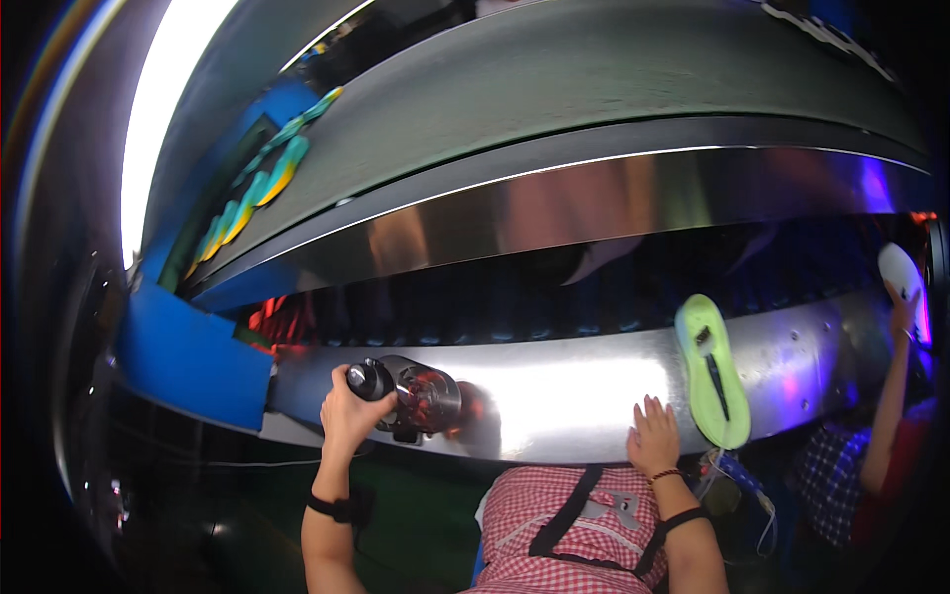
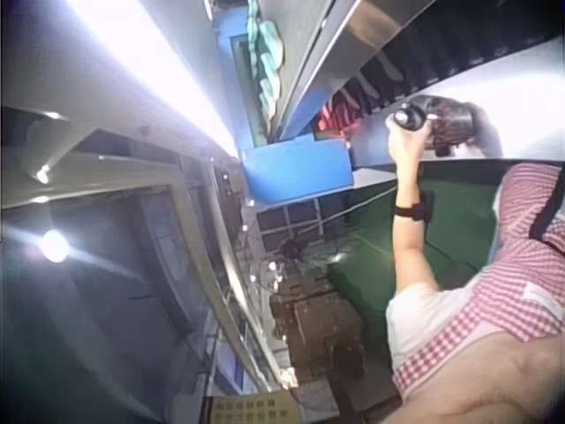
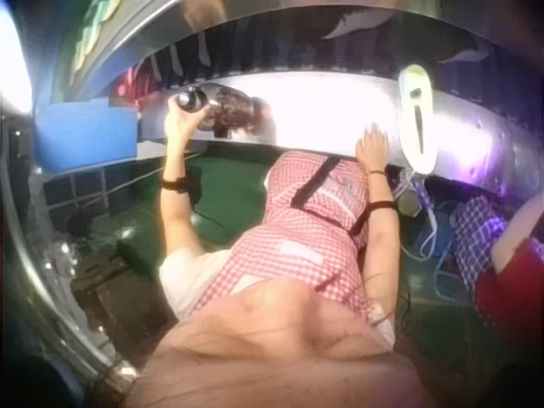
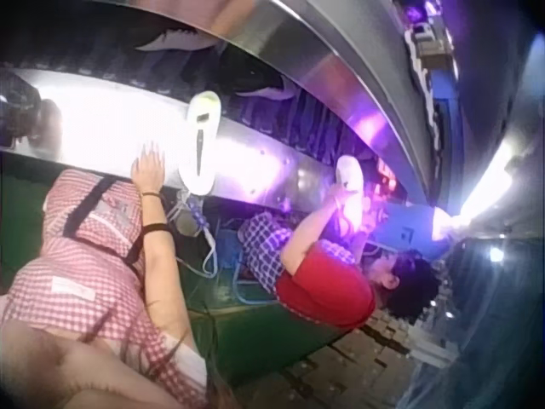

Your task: The recorder applies a liquid adhesive or primer to the interior of turquoise shoe soles using a brush at an assembly line.

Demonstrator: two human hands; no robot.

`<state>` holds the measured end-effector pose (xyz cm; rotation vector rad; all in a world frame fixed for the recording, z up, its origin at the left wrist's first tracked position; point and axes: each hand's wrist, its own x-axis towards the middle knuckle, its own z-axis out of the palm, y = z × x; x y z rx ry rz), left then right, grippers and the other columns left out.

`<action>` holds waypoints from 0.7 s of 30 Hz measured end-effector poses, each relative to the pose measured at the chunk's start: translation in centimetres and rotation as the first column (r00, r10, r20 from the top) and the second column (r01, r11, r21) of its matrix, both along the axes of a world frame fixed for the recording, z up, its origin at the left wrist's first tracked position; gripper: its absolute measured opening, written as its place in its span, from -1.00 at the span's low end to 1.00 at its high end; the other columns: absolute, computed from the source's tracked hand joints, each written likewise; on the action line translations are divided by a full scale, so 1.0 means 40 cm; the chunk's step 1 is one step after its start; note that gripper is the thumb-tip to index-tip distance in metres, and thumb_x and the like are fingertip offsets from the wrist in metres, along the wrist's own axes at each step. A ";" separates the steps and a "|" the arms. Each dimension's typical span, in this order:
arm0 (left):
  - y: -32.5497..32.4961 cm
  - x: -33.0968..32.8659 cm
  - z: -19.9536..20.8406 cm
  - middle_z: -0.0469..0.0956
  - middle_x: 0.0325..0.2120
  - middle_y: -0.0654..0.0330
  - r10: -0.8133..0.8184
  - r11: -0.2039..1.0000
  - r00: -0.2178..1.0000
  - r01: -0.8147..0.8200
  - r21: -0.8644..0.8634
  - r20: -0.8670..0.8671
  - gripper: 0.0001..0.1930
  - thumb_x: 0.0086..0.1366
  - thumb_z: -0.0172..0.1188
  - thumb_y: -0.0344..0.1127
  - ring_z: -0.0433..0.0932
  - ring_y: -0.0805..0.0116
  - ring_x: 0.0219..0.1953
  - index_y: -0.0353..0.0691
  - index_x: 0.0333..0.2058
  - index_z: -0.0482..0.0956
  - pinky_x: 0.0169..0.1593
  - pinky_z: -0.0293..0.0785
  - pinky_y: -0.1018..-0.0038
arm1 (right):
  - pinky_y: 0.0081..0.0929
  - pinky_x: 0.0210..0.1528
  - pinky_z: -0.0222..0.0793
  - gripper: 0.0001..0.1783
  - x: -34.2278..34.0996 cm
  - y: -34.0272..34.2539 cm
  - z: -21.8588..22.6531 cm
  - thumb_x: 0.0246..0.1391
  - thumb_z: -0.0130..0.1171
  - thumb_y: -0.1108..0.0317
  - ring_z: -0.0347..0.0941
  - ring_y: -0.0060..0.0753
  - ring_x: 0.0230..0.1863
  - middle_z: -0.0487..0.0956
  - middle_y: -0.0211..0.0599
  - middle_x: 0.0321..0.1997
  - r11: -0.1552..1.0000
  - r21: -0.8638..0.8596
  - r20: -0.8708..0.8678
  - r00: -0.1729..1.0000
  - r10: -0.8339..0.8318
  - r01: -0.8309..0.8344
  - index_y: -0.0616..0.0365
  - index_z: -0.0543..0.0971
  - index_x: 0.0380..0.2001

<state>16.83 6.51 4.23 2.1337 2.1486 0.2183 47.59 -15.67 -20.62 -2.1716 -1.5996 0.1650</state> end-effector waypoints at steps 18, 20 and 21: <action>0.188 -0.326 -0.130 0.44 -0.16 -0.08 0.550 0.835 0.832 -0.549 0.038 -0.077 -0.13 -0.24 0.29 0.05 0.42 0.00 -0.08 -0.23 0.02 0.14 -0.04 0.31 0.21 | -0.10 0.24 -0.09 -0.48 0.003 -0.009 -0.006 -0.22 0.03 0.36 0.13 -0.05 0.18 0.28 -0.04 0.12 0.999 -0.004 0.035 0.999 0.036 -0.036 0.22 0.39 -0.07; 0.195 -0.332 -0.148 0.42 -0.14 -0.08 0.566 0.823 0.824 -0.566 0.050 0.001 -0.13 -0.23 0.28 0.05 0.41 0.00 -0.07 -0.24 0.03 0.12 -0.04 0.31 0.21 | -0.09 0.23 -0.08 -0.49 0.004 -0.010 -0.006 -0.22 0.02 0.37 0.13 -0.04 0.17 0.28 -0.04 0.12 1.000 0.008 0.043 0.999 0.020 -0.020 0.22 0.39 -0.07; 0.201 -0.331 -0.153 0.41 -0.13 -0.07 0.558 0.828 0.830 -0.558 0.059 0.014 -0.13 -0.23 0.27 0.05 0.40 -0.01 -0.07 -0.24 0.04 0.11 -0.04 0.31 0.21 | -0.09 0.23 -0.08 -0.49 0.005 -0.008 -0.005 -0.22 0.02 0.37 0.13 -0.04 0.17 0.28 -0.04 0.12 1.000 0.003 0.050 0.998 0.028 -0.028 0.22 0.39 -0.07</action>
